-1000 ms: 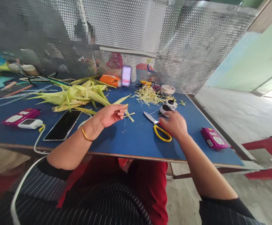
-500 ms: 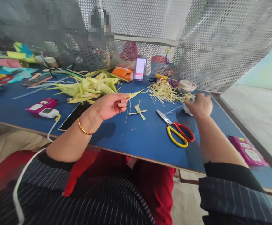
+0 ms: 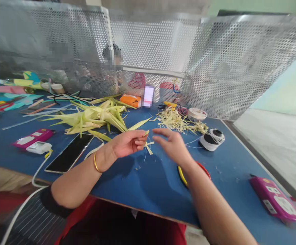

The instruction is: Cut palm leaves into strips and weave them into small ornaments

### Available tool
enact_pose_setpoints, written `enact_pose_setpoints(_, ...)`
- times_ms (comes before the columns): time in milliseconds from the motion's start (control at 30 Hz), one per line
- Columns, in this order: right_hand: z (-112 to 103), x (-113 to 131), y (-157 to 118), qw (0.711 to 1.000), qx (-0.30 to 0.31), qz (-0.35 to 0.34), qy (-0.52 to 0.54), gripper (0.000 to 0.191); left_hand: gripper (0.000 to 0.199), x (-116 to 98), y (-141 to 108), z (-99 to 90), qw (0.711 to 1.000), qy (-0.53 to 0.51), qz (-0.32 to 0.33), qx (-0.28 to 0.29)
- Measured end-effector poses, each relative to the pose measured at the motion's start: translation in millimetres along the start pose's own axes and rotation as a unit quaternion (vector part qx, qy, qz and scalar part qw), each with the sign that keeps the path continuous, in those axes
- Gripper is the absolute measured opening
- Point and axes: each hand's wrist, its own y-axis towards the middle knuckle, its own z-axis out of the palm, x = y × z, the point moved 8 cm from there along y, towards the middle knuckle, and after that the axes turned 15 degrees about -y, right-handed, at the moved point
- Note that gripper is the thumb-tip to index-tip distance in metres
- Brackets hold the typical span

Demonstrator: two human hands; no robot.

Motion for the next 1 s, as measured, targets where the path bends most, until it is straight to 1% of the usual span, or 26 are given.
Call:
enact_pose_setpoints(33, 18.9, 4.9, -2.5, 0.998, 0.037, -0.006, 0.043, 0.031, 0.011, 1.5, -0.3, -2.0, 1.000, -0.001, -0.001, 0.004)
enact_pose_setpoints(67, 33.4, 5.7, -4.8, 0.995, 0.060, -0.004, 0.078, 0.029, 0.012, 3.1, -0.5, -4.1, 1.000, -0.001, -0.003, 0.004)
enact_pose_setpoints(100, 42.8, 2.8, -6.6, 0.992, 0.068, 0.008, 0.104, 0.028, 0.014, 4.2, -0.7, -6.1, 1.000, 0.000, -0.002, 0.002)
enact_pose_setpoints(133, 47.6, -3.0, -8.0, 0.991, 0.061, 0.024, 0.118, 0.027, 0.015, 5.2, -0.5, -7.3, 1.000, 0.003, -0.001, 0.001)
enact_pose_setpoints(233, 45.9, -22.8, -11.3, 0.992, 0.024, 0.066, 0.108, 0.022, 0.020, 11.3, 1.6, -10.2, 1.000, 0.017, -0.003, -0.008)
enact_pose_setpoints(300, 41.0, -31.3, -13.1, 0.990, 0.011, 0.085, 0.107, 0.023, 0.022, 15.9, 3.8, -13.1, 0.999, 0.034, 0.000, -0.021)
enact_pose_setpoints(333, 39.0, -33.9, -13.9, 0.988, 0.007, 0.096, 0.123, 0.024, 0.023, 17.1, 4.8, -15.2, 0.999, 0.042, 0.008, -0.030)
enact_pose_setpoints(400, 36.5, -37.3, -15.9, 0.975, -0.004, 0.125, 0.185, 0.027, 0.025, 17.6, 6.1, -19.2, 0.997, 0.058, 0.032, -0.049)
enact_pose_setpoints(500, 38.2, -39.1, -19.9, 0.941, -0.008, 0.176, 0.287, 0.034, 0.028, 17.8, 6.8, -22.3, 0.994, 0.070, 0.054, -0.065)
enact_pose_setpoints(567, 39.9, -36.6, -21.5, 0.925, 0.001, 0.188, 0.329, 0.035, 0.026, 18.5, 7.1, -22.7, 0.994, 0.066, 0.056, -0.072)
enact_pose_setpoints(633, 38.7, -34.4, -21.8, 0.920, 0.002, 0.184, 0.347, 0.033, 0.024, 18.4, 7.3, -22.9, 0.993, 0.054, 0.061, -0.083)
enact_pose_setpoints(700, 34.3, -34.7, -21.5, 0.925, -0.012, 0.175, 0.337, 0.030, 0.021, 17.7, 7.4, -23.3, 0.992, 0.040, 0.070, -0.094)
enact_pose_setpoints(767, 27.8, -36.0, -21.1, 0.940, -0.037, 0.161, 0.300, 0.028, 0.019, 16.9, 7.1, -23.9, 0.991, 0.032, 0.078, -0.106)
enact_pose_setpoints(900, 15.9, -33.1, -21.6, 0.972, -0.083, 0.117, 0.189, 0.025, 0.017, 15.3, 5.9, -26.3, 0.987, 0.036, 0.089, -0.129)
enact_pose_setpoints(1000, 10.0, -25.7, -22.9, 0.986, -0.103, 0.080, 0.101, 0.023, 0.017, 13.5, 5.1, -28.5, 0.983, 0.054, 0.101, -0.142)
